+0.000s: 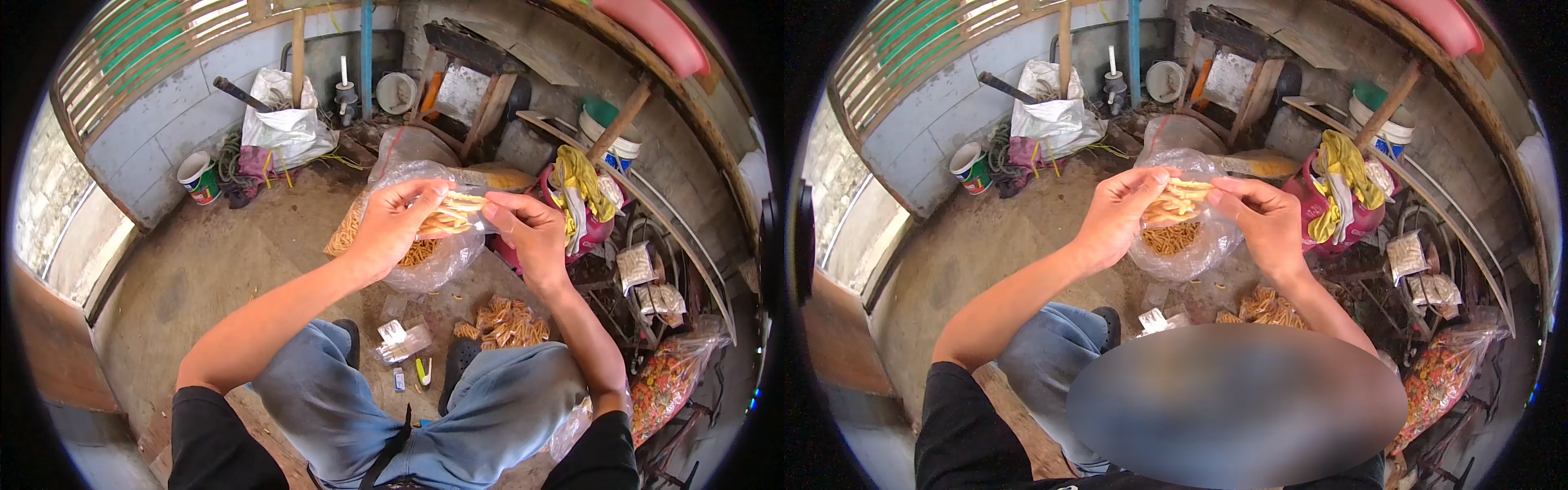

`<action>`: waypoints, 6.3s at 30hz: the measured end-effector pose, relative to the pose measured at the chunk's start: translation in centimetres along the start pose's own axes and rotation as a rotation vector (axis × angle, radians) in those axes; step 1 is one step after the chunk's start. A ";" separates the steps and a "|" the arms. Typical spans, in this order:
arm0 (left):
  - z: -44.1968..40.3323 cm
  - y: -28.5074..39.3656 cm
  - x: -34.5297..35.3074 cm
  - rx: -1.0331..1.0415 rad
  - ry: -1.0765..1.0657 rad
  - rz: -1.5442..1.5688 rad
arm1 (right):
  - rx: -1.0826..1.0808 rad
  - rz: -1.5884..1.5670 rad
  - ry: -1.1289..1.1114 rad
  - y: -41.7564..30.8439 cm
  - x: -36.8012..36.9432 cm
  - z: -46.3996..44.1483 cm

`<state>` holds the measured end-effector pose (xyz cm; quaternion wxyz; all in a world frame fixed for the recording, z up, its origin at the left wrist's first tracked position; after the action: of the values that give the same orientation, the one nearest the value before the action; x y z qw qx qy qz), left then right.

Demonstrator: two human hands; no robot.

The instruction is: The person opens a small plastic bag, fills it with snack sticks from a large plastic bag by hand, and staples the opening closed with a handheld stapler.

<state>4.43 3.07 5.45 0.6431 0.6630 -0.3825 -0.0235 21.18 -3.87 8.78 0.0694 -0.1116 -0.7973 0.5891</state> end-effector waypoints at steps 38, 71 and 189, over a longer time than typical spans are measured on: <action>-0.1 -0.8 -0.1 -0.384 -0.203 0.110 | -0.337 0.345 0.013 0.7 -0.3 -0.8; -1.0 -2.3 -9.0 -0.447 -0.102 -0.781 | 0.382 1.202 -1.064 34.1 5.5 -14.4; 1.2 -0.5 -0.5 -0.209 -0.366 -0.539 | -0.442 0.290 0.210 -1.1 0.9 0.8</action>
<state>3.66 2.26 4.59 0.5987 0.6557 -0.2981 -0.3504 20.05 -4.72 9.58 0.0407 -0.2975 -0.8704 0.3902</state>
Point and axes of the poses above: each hand's wrist, its own z-axis away from the middle knuckle, its own x-axis out of the palm, y = z × x, the point moved 5 cm from there along -z, towards the middle knuckle, and after that the axes turned 2 degrees about y, right-handed, at the moved point
